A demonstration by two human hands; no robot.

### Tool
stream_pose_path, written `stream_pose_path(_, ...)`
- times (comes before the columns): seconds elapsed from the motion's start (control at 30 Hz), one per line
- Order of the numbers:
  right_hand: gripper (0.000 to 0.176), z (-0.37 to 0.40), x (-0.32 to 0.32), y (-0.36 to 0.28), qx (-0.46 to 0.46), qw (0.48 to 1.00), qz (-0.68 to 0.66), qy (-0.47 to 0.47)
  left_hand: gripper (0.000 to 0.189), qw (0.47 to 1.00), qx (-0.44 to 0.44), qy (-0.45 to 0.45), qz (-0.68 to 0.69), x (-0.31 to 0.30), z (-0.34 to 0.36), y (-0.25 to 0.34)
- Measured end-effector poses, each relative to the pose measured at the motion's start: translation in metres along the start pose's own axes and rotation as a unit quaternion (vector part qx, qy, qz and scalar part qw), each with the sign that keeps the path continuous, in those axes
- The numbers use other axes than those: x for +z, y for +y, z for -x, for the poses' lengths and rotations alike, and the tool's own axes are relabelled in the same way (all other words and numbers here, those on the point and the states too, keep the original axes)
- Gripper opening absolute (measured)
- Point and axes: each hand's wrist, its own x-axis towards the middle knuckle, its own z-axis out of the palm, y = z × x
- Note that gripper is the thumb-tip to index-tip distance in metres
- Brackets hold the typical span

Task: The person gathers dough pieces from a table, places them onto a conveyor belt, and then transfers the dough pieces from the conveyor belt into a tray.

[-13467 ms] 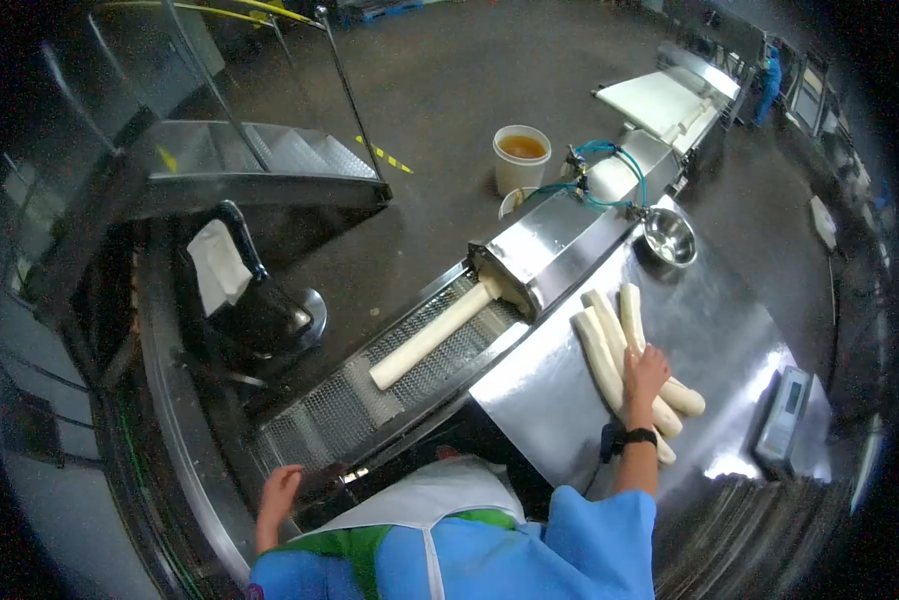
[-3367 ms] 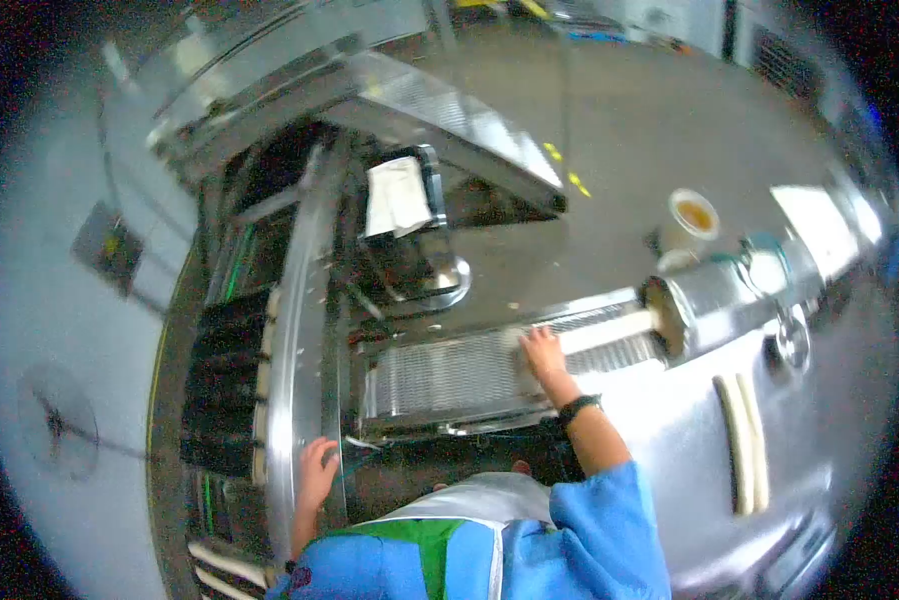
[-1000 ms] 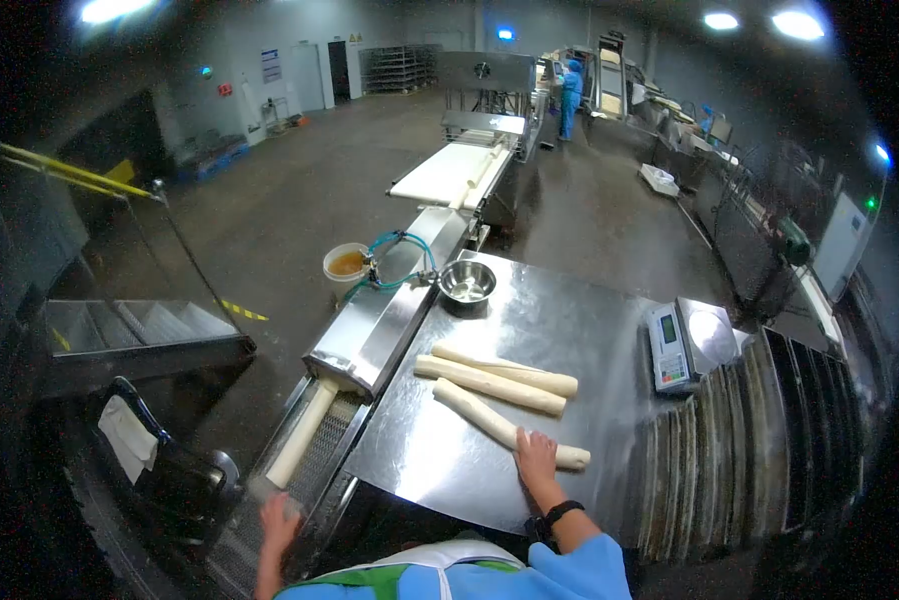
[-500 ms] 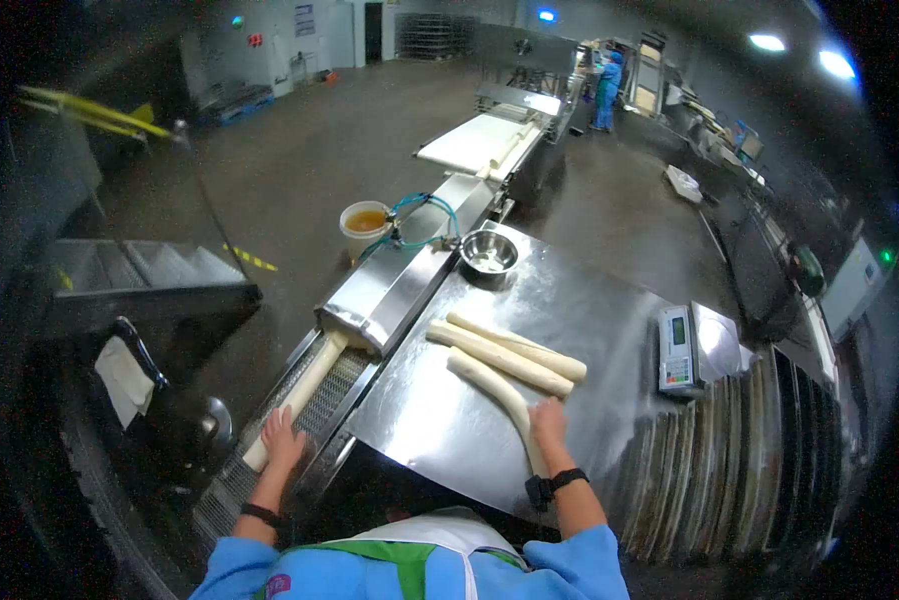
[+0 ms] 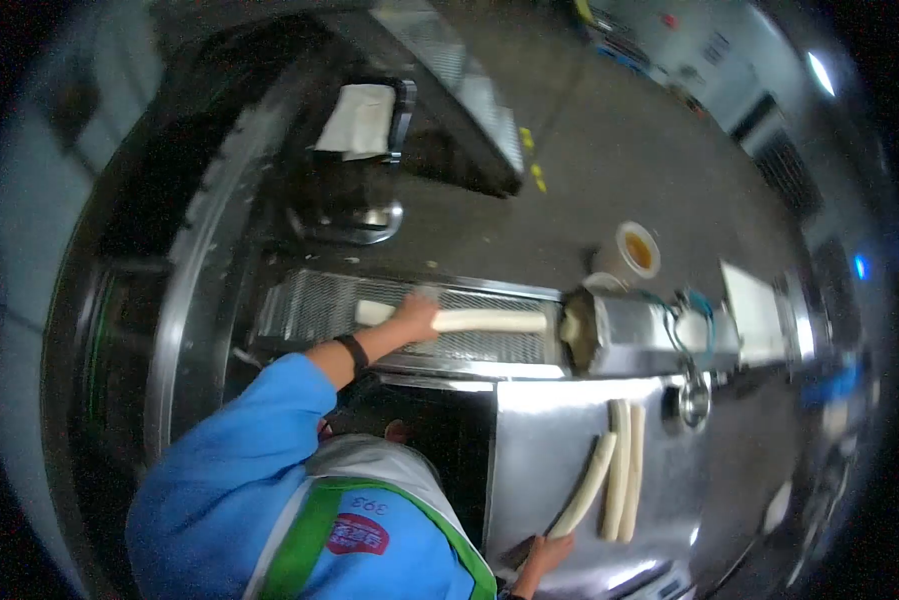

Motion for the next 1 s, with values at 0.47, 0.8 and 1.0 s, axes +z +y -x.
stream_pose_path(0.47, 0.052, -0.054, -0.029, -0.148, -0.145, 0.968, -0.202, -0.015, 0.041, 0.473, -0.046, 0.100, 0.874, -0.109, 0.190, -0.047)
stream_pose_path(0.8, 0.047, 0.052, -0.086, -0.397, -0.203, 0.612, -0.596, -0.478, 0.054, 0.454, 0.021, 0.524, 0.720, -0.206, 0.407, -0.177)
stream_pose_path(1.0, 0.051, 0.221, -0.122, -0.565, -0.422, 0.442, -0.392, -0.688, 0.041, 0.332, -0.115, 0.557, 0.752, -0.144, 0.474, -0.310)
